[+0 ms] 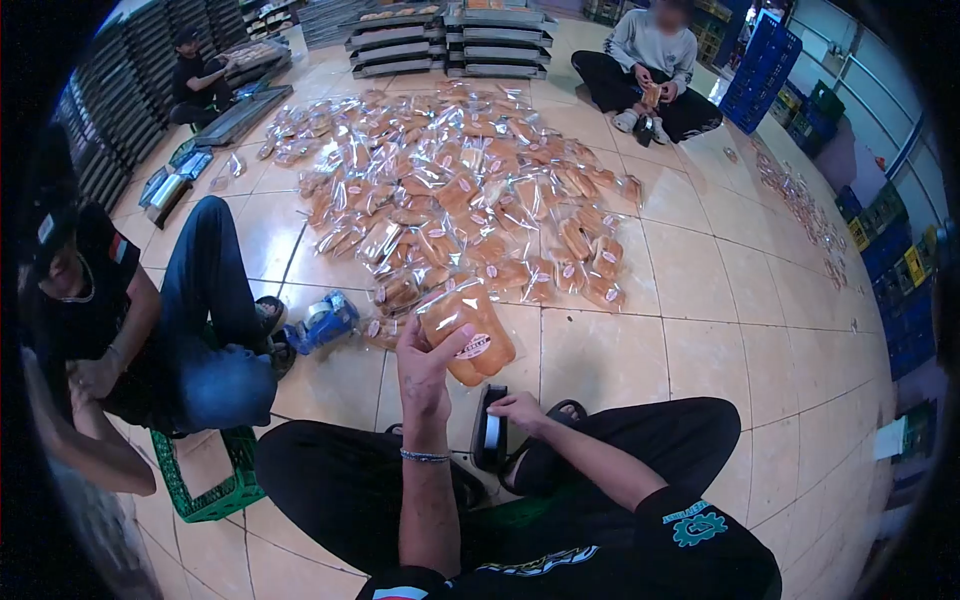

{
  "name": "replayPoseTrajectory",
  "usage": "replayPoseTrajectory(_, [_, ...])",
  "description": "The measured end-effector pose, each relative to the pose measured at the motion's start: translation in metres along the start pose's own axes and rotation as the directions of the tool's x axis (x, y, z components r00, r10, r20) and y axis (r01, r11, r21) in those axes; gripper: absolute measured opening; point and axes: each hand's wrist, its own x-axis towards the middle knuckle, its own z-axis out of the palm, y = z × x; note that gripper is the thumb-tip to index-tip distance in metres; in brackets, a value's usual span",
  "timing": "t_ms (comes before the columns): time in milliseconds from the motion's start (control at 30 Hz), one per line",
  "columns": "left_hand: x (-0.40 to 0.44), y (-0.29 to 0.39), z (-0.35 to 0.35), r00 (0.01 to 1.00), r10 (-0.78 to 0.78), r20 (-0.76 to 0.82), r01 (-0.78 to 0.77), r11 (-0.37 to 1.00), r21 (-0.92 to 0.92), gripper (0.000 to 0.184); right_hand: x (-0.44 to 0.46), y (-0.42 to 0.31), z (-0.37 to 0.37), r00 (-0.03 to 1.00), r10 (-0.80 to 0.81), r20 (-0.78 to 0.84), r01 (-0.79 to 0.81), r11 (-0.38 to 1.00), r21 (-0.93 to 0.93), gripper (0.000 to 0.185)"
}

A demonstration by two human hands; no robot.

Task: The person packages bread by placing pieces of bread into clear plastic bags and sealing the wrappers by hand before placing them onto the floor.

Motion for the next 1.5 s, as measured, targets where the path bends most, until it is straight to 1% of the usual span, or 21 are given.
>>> replayPoseTrajectory(67, [0.004,-0.001,-0.002,1.000,0.006,0.016,-0.006,1.000,0.012,0.050,0.004,0.002,0.006,0.998,-0.043,-0.043,0.046,0.997,0.057,0.031])
replayPoseTrajectory(133, [0.004,-0.006,-0.008,1.000,0.010,-0.022,-0.010,1.000,0.010,0.047,-0.021,-0.014,0.013,0.793,-0.508,-0.337,0.303,0.808,-0.505,0.022])
replayPoseTrajectory(167, [0.004,-0.006,-0.008,1.000,0.009,-0.015,-0.009,1.000,0.009,0.047,-0.030,-0.022,0.008,0.673,-0.685,-0.279,0.407,0.658,-0.634,0.017])
replayPoseTrajectory(267, [0.006,-0.002,-0.009,1.000,0.016,-0.012,-0.016,1.000,0.008,0.044,-0.026,-0.029,0.002,0.672,-0.735,-0.087,0.619,0.622,-0.481,0.013])
replayPoseTrajectory(333, [0.006,-0.002,-0.009,0.998,0.028,-0.056,-0.026,0.999,0.035,0.045,-0.006,-0.036,-0.006,0.724,-0.678,-0.127,0.560,0.685,-0.466,0.008])
replayPoseTrajectory(367, [0.008,-0.002,-0.009,0.998,0.032,-0.048,-0.031,0.999,0.028,0.045,0.021,-0.035,-0.012,0.856,-0.390,-0.338,0.352,0.920,-0.170,0.009])
replayPoseTrajectory(400, [0.009,-0.002,-0.010,0.999,0.010,-0.042,-0.009,1.000,0.023,0.050,0.031,-0.042,-0.019,0.905,-0.024,-0.426,0.114,0.976,0.186,0.009])
replayPoseTrajectory(433, [0.009,-0.003,-0.010,0.999,-0.014,-0.038,0.015,1.000,0.021,0.055,0.033,-0.044,-0.031,0.941,-0.113,-0.318,0.069,0.987,-0.147,0.011])
replayPoseTrajectory(467, [0.009,-0.004,-0.009,0.999,-0.011,-0.033,0.011,1.000,0.021,0.055,0.039,-0.047,-0.038,0.940,-0.117,-0.321,0.073,0.986,-0.147,0.011])
replayPoseTrajectory(533, [0.009,-0.001,-0.011,1.000,-0.019,-0.024,0.020,0.999,0.043,0.055,0.059,-0.053,-0.041,0.886,-0.243,-0.396,0.037,0.887,-0.461,0.021])
replayPoseTrajectory(667, [0.008,0.009,-0.023,0.999,-0.012,-0.053,0.018,0.995,0.101,0.056,0.051,-0.122,-0.082,0.826,-0.508,-0.246,0.504,0.860,-0.083,0.017])
replayPoseTrajectory(700, [0.009,0.012,-0.024,0.999,-0.010,-0.046,0.015,0.994,0.111,0.056,0.018,-0.168,-0.095,0.882,-0.429,-0.196,0.422,0.903,-0.076,0.019])
replayPoseTrajectory(833, [0.009,0.009,-0.024,0.998,-0.058,0.008,0.056,0.988,0.142,0.056,-0.090,-0.276,-0.118,0.819,-0.573,-0.030,0.563,0.792,0.234,0.023])
replayPoseTrajectory(967, [0.008,0.007,-0.012,0.974,-0.114,0.198,0.084,0.984,0.155,0.055,-0.122,-0.307,-0.106,0.680,-0.730,0.071,0.732,0.668,-0.137,0.032])
replayPoseTrajectory(1067, [0.000,0.016,-0.008,0.950,-0.161,0.267,0.116,0.978,0.176,0.056,-0.130,-0.308,-0.106,0.740,-0.667,0.087,0.670,0.721,-0.174,0.030])
replayPoseTrajectory(1167, [-0.003,0.019,-0.013,0.913,-0.147,0.380,0.068,0.975,0.213,0.058,-0.120,-0.290,-0.115,0.790,-0.594,0.148,0.601,0.799,-0.002,0.028])
replayPoseTrajectory(1200, [-0.004,0.022,-0.012,0.917,-0.093,0.389,-0.029,0.955,0.296,0.056,-0.122,-0.289,-0.115,0.852,-0.494,0.175,0.486,0.869,0.092,0.029])
replayPoseTrajectory(1267, [-0.008,0.030,-0.006,0.913,-0.038,0.406,-0.127,0.919,0.372,0.054,-0.128,-0.285,-0.109,0.816,-0.564,0.129,0.565,0.824,0.030,0.030])
replayPoseTrajectory(1333, [-0.012,0.042,0.002,0.830,0.344,0.438,-0.556,0.550,0.623,0.043,-0.141,-0.289,-0.101,0.770,-0.631,0.090,0.636,0.771,-0.035,0.031])
replayPoseTrajectory(1367, [-0.009,0.041,-0.001,0.766,0.446,0.463,-0.639,0.452,0.623,0.040,-0.149,-0.292,-0.097,0.783,-0.616,0.085,0.620,0.784,-0.020,0.034])
replayPoseTrajectory(1500, [-0.015,0.044,-0.003,0.762,0.296,0.576,-0.635,0.513,0.577,0.037,-0.148,-0.276,-0.102,0.814,-0.566,0.131,0.570,0.822,0.005,0.046])
